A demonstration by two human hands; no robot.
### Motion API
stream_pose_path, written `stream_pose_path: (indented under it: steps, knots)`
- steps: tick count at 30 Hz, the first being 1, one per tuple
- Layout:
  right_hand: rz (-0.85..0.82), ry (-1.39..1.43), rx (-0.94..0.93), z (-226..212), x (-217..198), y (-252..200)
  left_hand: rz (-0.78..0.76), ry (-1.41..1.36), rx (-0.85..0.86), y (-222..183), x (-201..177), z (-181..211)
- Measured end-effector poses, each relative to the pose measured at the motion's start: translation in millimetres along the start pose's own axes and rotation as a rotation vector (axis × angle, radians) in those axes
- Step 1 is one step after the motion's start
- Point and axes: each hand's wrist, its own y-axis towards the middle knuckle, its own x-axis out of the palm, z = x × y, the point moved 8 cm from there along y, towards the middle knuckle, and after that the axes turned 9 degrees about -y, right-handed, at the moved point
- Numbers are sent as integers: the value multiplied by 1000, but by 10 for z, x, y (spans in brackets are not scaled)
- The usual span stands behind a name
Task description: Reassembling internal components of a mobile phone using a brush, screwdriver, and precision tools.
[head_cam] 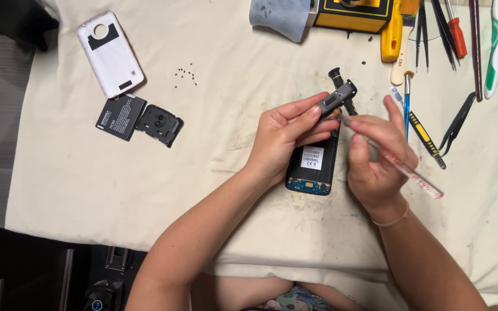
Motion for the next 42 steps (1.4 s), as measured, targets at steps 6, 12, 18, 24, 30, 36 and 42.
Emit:
stream_pose_path:
  steps: [6, 12, 18, 24, 30, 36, 42]
  knots:
    - [21, 27, -30, 126, 25, -79, -62, -38, 168, -3, 37, 29]
    - [108, -27, 38, 175, -139, 17, -118, 6, 145, -6, 56, 31]
    - [146, 145, 179, 425, -206, 72, -250, 311, 109, -30, 48, 342]
    - [-178, 284, 288, 171, 136, 74, -291, 650, 134, -139, 184, 400]
    - [-274, 282, 388, 327, -63, -484, -306, 1009, 280, -234, 69, 77]
    - [-365, 282, 428, 181, 69, -802, -520, 1501, 552, -763, 133, 65]
    - [-334, 46, 190, -54, 1, -690, -444, 1554, 717, -837, -71, 108]
